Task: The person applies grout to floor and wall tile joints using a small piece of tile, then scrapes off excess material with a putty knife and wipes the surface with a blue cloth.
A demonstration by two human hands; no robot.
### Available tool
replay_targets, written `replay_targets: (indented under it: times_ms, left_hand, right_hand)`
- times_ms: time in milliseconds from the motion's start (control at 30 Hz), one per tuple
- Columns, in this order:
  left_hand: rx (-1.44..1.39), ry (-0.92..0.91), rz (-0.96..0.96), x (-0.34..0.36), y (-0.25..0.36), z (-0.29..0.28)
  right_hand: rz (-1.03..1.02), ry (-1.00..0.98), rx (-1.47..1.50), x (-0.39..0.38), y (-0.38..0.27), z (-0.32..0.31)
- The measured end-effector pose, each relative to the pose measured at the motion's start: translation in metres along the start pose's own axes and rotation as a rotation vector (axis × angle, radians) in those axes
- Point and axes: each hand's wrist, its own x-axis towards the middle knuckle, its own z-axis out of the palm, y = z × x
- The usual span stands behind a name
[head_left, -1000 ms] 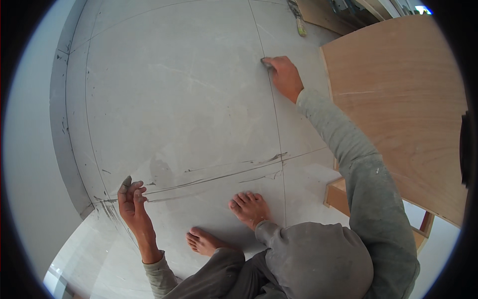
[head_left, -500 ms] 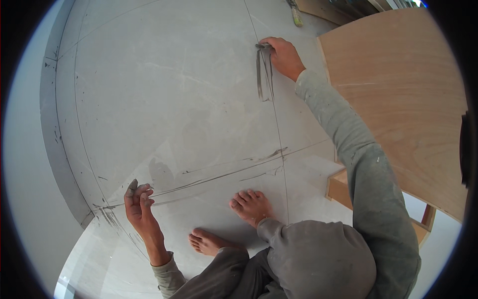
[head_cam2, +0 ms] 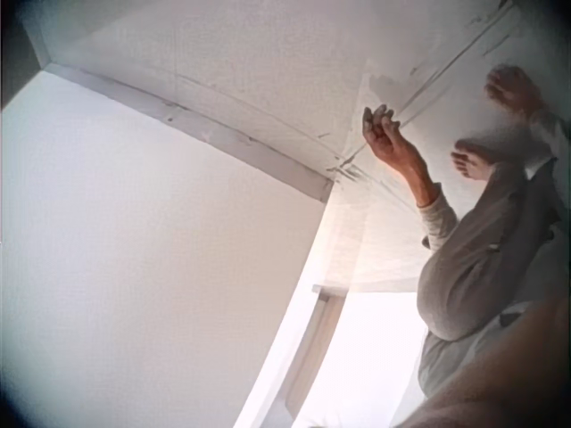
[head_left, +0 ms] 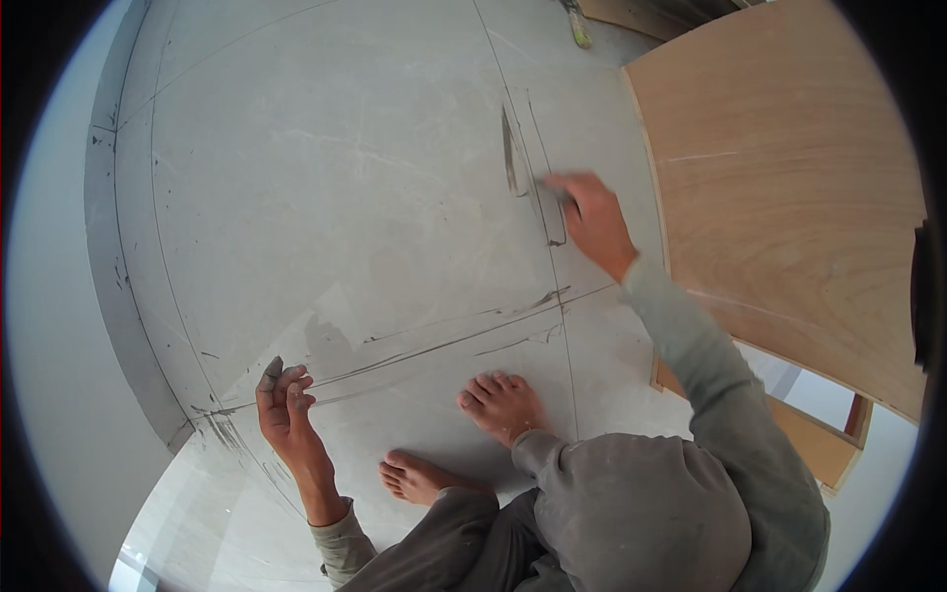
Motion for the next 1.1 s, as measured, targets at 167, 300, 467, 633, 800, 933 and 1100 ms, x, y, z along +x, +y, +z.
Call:
replay_targets:
  times_ms: [167,300,467,633,800,933,1100]
  left_hand:
    - [-0.007,0.001,-0.016,0.001,0.004,0.004]
    - [-0.012,0.014,-0.012,0.001,0.003,-0.001]
    - [0.017,0.028,-0.032,-0.002,-0.002,-0.004]
    - [0.037,-0.010,-0.045,-0.001,-0.003,0.002]
    - [0.022,-0.047,-0.027,0.002,-0.006,0.006]
    - [0.012,-0.049,-0.022,0.000,-0.008,0.011]
    - [0.036,-0.077,-0.020,0.000,-0.004,0.016]
  right_hand:
    - [-0.140,0.114,-0.090,0.054,0.013,0.033]
    - [-0.068,-0.088,-0.072,-0.017,-0.003,0.016]
    - [0.028,-0.026,0.048,0.025,0.010,-0.002]
    - [-0.122,0.103,-0.076,0.101,0.028,0.028]
    - [-0.139,0.001,-0.111,-0.020,0.006,0.021]
    - [-0.023,-0.158,0.030,-0.113,-0.029,-0.002]
    - [0.181,-0.067,0.122,-0.069,-0.026,-0.009]
